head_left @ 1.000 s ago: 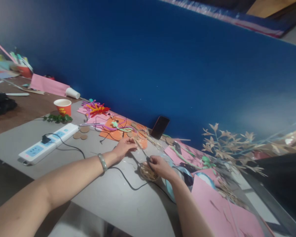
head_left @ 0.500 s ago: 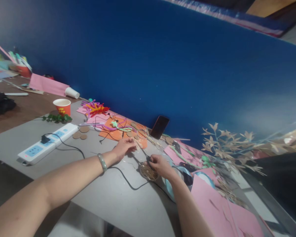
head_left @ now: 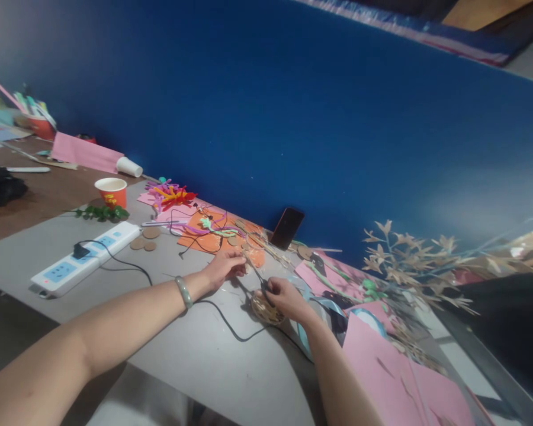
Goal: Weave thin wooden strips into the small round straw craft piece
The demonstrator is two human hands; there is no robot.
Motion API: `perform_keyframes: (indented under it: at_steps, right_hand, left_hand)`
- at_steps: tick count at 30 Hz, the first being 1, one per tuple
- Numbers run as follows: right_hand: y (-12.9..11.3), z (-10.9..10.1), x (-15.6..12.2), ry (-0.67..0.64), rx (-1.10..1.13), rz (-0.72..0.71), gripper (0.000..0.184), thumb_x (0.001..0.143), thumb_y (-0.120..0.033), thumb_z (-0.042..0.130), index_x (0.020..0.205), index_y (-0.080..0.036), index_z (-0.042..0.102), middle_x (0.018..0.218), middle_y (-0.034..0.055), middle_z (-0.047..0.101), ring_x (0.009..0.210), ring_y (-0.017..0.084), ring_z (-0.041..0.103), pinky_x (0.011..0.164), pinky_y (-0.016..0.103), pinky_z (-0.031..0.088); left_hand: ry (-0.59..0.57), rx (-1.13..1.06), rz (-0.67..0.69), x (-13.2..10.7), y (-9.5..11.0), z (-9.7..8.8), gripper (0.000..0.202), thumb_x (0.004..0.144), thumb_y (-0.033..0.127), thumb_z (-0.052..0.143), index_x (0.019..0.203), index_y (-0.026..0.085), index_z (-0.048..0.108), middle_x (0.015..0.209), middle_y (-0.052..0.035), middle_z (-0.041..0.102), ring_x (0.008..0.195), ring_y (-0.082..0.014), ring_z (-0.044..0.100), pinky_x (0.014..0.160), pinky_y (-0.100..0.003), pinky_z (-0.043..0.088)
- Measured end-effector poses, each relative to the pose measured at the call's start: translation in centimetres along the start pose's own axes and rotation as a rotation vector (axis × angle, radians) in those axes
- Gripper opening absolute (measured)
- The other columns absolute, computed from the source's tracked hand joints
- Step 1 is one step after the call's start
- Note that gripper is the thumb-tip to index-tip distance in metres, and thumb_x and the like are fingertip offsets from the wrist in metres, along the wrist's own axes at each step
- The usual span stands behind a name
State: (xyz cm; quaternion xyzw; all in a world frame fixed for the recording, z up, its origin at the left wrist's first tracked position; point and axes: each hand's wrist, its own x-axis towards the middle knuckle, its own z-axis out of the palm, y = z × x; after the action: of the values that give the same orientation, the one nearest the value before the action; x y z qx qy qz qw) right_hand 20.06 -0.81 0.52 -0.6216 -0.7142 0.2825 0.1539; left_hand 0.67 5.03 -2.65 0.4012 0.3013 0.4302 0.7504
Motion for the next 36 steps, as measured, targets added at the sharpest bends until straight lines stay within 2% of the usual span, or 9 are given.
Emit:
perform_keyframes:
  at_steps: [6,23,33,36]
  right_hand:
    - [-0.72,0.08,-0.09,0.0,0.053,0.023,0.041,0.071,-0.05,0.057,0.055,-0.021,0.033,0.051,-0.0065,0.032,0.049,0.009,0.031,0.045,0.021,0.026]
    - [-0.68,0.02,-0.04,-0.026,0.053,0.038,0.041,0.071,-0.052,0.056,0.054,-0.021,0.035,0.05,-0.0067,0.033,0.049,0.009,0.033,0.045,0.021,0.027]
    - [-0.4,0.18,-0.04,-0.017,-0.004,0.064,0.035,0.074,-0.045,0.051,0.053,-0.021,0.037,0.047,-0.0059,0.035,0.047,0.01,0.035,0.045,0.022,0.025]
    - [-0.33,-0.08,-0.05,0.003,-0.043,0.043,0.038,0.073,-0.049,0.053,0.055,-0.021,0.035,0.05,-0.0062,0.034,0.049,0.01,0.033,0.047,0.022,0.025]
  left_hand:
    - [-0.026,0.008,0.001,0.12,-0.23,-0.12,0.021,0.068,0.029,0.07,0.07,0.013,0.057,0.066,-0.0036,0.061,0.058,-0.01,0.057,0.058,-0.021,0.045]
    - [-0.017,-0.007,-0.017,-0.04,-0.16,0.1,0.02,0.066,0.028,0.07,0.069,0.014,0.055,0.062,-0.0024,0.06,0.055,-0.0092,0.056,0.055,-0.02,0.044]
    - [0.008,0.05,-0.049,0.05,-0.48,-0.09,0.021,0.066,0.029,0.07,0.065,0.014,0.056,0.06,-0.0027,0.059,0.052,-0.0093,0.055,0.051,-0.021,0.04]
    - [0.048,0.039,-0.044,0.12,-0.4,-0.06,0.02,0.065,0.026,0.072,0.067,0.013,0.057,0.061,-0.0024,0.059,0.055,-0.0095,0.056,0.053,-0.021,0.041]
